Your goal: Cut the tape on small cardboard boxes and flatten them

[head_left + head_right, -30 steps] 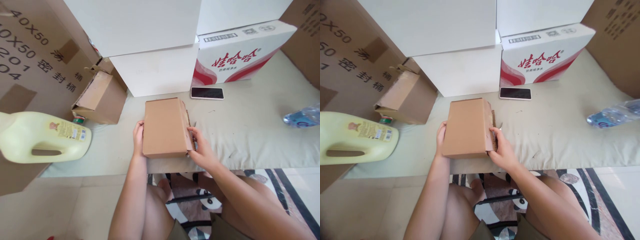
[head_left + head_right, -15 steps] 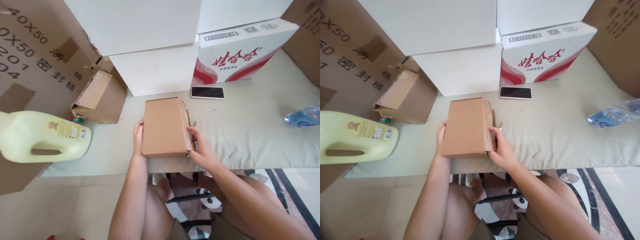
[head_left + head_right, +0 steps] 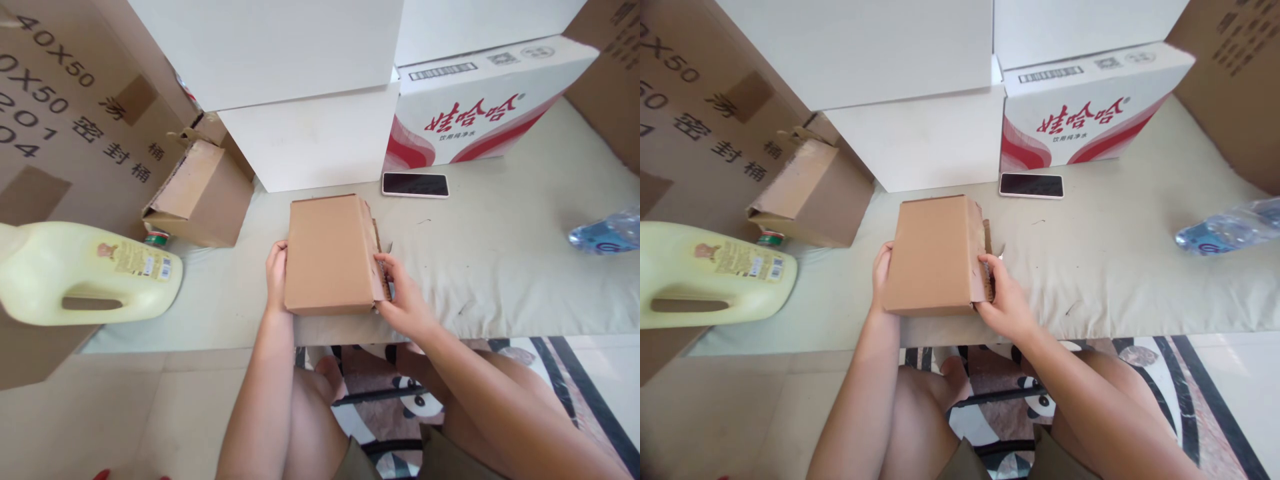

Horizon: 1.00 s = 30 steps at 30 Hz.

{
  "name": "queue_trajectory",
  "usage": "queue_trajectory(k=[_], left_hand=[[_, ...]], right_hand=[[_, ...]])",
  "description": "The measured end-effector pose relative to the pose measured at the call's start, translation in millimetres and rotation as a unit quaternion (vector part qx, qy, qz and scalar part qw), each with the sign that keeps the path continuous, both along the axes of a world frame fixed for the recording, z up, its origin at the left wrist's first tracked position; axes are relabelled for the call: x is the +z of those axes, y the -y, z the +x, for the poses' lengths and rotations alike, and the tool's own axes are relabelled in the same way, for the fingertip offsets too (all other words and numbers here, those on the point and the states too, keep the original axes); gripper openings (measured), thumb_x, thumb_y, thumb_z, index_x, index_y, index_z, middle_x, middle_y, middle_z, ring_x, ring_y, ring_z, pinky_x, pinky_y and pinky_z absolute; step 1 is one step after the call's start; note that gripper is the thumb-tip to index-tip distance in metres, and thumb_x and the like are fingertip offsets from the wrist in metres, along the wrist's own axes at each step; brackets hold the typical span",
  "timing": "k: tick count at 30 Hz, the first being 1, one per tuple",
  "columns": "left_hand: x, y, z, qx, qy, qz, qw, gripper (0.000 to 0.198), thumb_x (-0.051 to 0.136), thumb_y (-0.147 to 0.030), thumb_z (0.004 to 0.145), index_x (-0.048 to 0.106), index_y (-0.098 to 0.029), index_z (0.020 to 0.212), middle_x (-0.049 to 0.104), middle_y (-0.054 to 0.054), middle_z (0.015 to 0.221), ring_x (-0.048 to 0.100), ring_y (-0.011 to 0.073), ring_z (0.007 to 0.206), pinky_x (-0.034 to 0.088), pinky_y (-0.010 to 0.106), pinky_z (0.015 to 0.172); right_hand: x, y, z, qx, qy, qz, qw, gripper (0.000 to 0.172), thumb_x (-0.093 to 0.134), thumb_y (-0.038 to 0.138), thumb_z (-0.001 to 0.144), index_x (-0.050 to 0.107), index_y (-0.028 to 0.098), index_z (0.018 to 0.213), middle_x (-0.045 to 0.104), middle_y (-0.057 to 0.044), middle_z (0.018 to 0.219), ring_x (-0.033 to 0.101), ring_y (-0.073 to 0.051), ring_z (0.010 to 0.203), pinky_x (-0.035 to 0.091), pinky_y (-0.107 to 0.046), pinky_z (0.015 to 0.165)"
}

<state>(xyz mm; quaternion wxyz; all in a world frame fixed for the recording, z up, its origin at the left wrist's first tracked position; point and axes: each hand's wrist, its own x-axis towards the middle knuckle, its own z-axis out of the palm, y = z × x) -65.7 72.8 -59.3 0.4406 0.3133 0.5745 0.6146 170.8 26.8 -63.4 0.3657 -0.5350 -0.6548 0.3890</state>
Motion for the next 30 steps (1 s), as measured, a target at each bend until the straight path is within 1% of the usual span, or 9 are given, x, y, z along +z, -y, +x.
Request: queue_trajectory(k=[5, 8, 13, 16, 25, 30], left_hand=[[1.0, 0.0, 0.8, 0.003, -0.001, -0.003, 1.000, 0.019, 0.067, -0.038, 0.073, 0.058, -0.022, 0.074, 0.057, -0.001, 0.067, 0.051, 0.0123, 0.057, 0.042, 0.025, 0.054], [2.0, -0.5, 1.4, 0.009, -0.010, 0.003, 1.000, 0.021, 0.068, -0.039, 0.074, 0.057, -0.021, 0.072, 0.057, -0.001, 0.067, 0.051, 0.0122, 0.057, 0.042, 0.024, 0.053], [3.4, -0.1, 1.5, 0.012, -0.003, 0.005, 1.000, 0.020, 0.069, -0.038, 0.071, 0.058, -0.022, 0.069, 0.058, -0.001, 0.066, 0.050, 0.0125, 0.057, 0.041, 0.024, 0.052], [4.1, 0.5, 1.7, 0.007, -0.003, 0.004, 1.000, 0.020, 0.069, -0.038, 0.072, 0.057, -0.021, 0.069, 0.058, -0.001, 0.066, 0.051, 0.0124, 0.057, 0.042, 0.024, 0.053], [-0.3, -1.7, 0.8, 0.011, 0.027, -0.004, 1.000, 0.019, 0.070, -0.036, 0.069, 0.057, -0.022, 0.072, 0.056, -0.002, 0.066, 0.050, 0.0127, 0.057, 0.040, 0.025, 0.053], [0.1, -2.4, 1.0, 0.009, 0.032, -0.007, 0.999, 0.023, 0.070, -0.040, 0.069, 0.056, -0.023, 0.072, 0.054, -0.001, 0.066, 0.049, 0.0133, 0.058, 0.039, 0.026, 0.053]], right_hand=[[-0.6, 0.2, 0.8, 0.005, 0.001, 0.008, 1.000, 0.062, 0.056, 0.024, 0.072, 0.043, 0.021, 0.132, 0.063, -0.007, 0.095, 0.062, -0.023, 0.079, 0.052, -0.039, 0.071], [1.0, 0.2, 0.6, 0.003, 0.002, 0.009, 1.000, 0.062, 0.056, 0.024, 0.071, 0.043, 0.022, 0.131, 0.064, -0.007, 0.095, 0.062, -0.023, 0.079, 0.051, -0.039, 0.070], [3.8, 0.0, 0.1, -0.003, 0.009, -0.001, 1.000, 0.062, 0.056, 0.025, 0.070, 0.044, 0.022, 0.131, 0.064, -0.008, 0.097, 0.063, -0.024, 0.079, 0.051, -0.039, 0.070], [3.9, 0.1, 0.7, -0.002, 0.010, -0.007, 1.000, 0.063, 0.056, 0.025, 0.070, 0.044, 0.021, 0.132, 0.064, -0.008, 0.095, 0.063, -0.024, 0.079, 0.052, -0.040, 0.071], [1.2, -0.1, 1.2, 0.000, 0.015, 0.015, 1.000, 0.063, 0.057, 0.023, 0.071, 0.043, 0.022, 0.132, 0.065, -0.006, 0.094, 0.063, -0.023, 0.078, 0.052, -0.038, 0.070], [0.8, 0.0, 1.1, 0.002, 0.018, 0.022, 1.000, 0.061, 0.057, 0.023, 0.071, 0.044, 0.022, 0.131, 0.064, -0.006, 0.093, 0.062, -0.023, 0.077, 0.051, -0.038, 0.069]])
